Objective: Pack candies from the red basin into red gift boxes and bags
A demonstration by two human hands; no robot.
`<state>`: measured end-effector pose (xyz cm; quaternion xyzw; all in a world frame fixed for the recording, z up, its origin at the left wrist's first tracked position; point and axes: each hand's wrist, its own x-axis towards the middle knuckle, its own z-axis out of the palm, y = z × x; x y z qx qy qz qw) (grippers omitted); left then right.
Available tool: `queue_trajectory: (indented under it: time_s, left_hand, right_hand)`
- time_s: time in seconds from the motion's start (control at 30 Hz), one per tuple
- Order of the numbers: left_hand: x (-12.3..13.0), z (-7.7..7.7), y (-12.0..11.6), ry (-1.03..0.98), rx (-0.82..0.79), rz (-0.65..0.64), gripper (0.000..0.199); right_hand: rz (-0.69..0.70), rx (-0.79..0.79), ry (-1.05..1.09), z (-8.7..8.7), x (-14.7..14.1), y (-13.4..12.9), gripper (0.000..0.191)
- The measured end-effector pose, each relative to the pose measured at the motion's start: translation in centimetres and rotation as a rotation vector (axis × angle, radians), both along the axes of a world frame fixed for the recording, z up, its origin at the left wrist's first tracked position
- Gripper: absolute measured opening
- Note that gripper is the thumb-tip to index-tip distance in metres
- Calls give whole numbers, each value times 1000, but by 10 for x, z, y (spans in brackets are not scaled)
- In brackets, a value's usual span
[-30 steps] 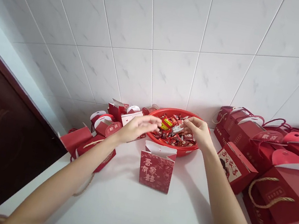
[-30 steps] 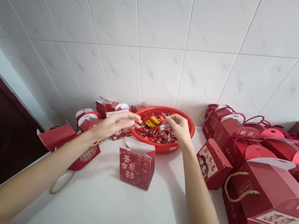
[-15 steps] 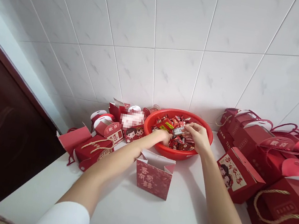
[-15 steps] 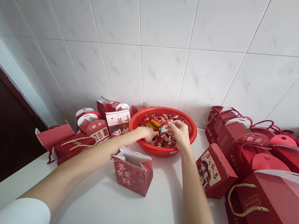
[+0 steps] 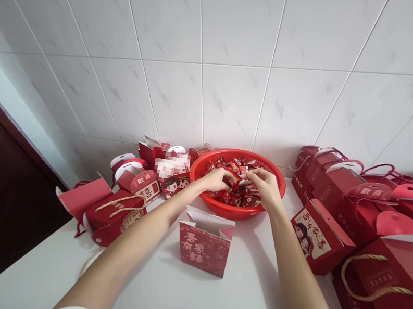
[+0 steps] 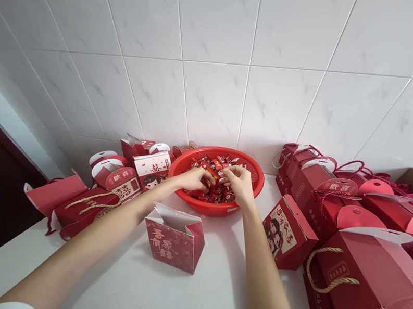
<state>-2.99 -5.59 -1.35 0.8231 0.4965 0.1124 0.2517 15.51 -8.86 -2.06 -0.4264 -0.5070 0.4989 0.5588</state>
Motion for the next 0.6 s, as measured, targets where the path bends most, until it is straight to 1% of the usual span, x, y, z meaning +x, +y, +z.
queue_trajectory:
  time_s: [0.07,0.13,0.17,0.23,0.3,0.37,0.43,0.5,0.53,0.6]
  left_hand:
    - [-2,-4,5,-289,27,53,32]
    - [-5,-7,8,-538,3,74,31]
    - [-6,-9,9,-636,-18,73,31]
    - [-7,-11,10,-770,-49,48,33]
    - [-8,-13,10,-831,-55,13,35]
    - [-8,-13,9,-844,-50,-11,37]
    - [-7,-12,8,-836,-53,-34,38]
    - [-7,-11,6,-829,-51,-53,38]
    - [-7,-10,6,-828,-44,-57,38]
    - [-6,-8,4,-829,-36,-50,38]
  right_hand:
    - [-38,4,-13,-2,0,2,23]
    - [-38,9,-48,-3,0,4,20]
    - [-18,9,-72,-4,-1,3,21]
    - [56,-4,-115,-4,-1,2,25]
    - [152,-31,-136,-3,-3,-1,33]
    - [248,-65,-130,-2,-4,-4,43]
    - [313,-98,-104,-1,-5,-6,55]
    - [331,-126,-74,0,-5,-7,62]
    - [319,-133,-62,0,-5,-6,62]
    - [267,-135,-49,0,-5,-5,54]
